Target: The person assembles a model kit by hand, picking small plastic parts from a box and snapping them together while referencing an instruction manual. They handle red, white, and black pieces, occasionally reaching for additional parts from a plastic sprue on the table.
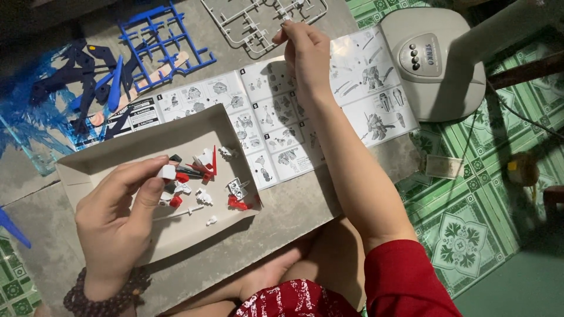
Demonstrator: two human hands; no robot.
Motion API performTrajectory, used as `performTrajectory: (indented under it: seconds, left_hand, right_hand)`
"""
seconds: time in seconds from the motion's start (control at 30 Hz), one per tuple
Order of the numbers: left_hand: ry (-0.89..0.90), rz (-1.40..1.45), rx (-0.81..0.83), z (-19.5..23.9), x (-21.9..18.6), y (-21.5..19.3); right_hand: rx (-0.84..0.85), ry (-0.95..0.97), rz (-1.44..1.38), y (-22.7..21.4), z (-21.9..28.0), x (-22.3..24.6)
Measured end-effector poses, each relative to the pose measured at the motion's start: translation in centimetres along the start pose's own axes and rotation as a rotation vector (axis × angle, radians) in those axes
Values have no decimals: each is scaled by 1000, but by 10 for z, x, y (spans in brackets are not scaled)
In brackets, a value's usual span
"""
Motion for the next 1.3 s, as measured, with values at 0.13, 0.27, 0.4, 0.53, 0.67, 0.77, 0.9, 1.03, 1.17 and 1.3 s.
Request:
performTrajectory:
  seconds: [0.13, 0.27, 0.4, 0.53, 0.67, 0.77, 0.9, 1.03, 1.17, 1.3]
  left_hand:
    - [-23, 1, -4, -2, 0, 0]
    - [7, 57, -22, -3, -2, -2]
    - [38, 64, -17, -4, -3, -4]
    - [46, 29, -31, -2, 2, -7]
    - [-46, 85, -81, 0, 8, -9]
    - [-67, 142, -107, 1, 11, -10]
    - [-72, 150, -108, 1, 10, -10]
    - [-41, 163, -115, 1, 10, -9]
    - [8, 110, -109, 1, 7, -10]
    - [71, 48, -78, -1, 4, -10]
  right_hand:
    - [30, -39, 8, -1, -6, -6]
    - [39, -102, 46, 5, 0, -3]
    - [199, -274, 76, 24, 16, 0]
    - [419, -343, 192, 48, 48, 9]
    - [826, 16, 251, 81, 97, 18]
    - [945, 2, 326, 92, 119, 32]
    - [979, -76, 373, 96, 131, 38]
    - [1046, -103, 384, 104, 145, 36]
    - [954, 17, 462, 106, 153, 38]
    - [971, 220, 327, 105, 152, 24]
Point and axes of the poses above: each hand's wrist, its own z-axis away from the middle knuckle, its own y-axis out of the palm, x = y × z, the point moved 5 cm from there along -z, towards the middle knuckle, and after that the axes turned 12 degrees about y, right-handed, at the moved point
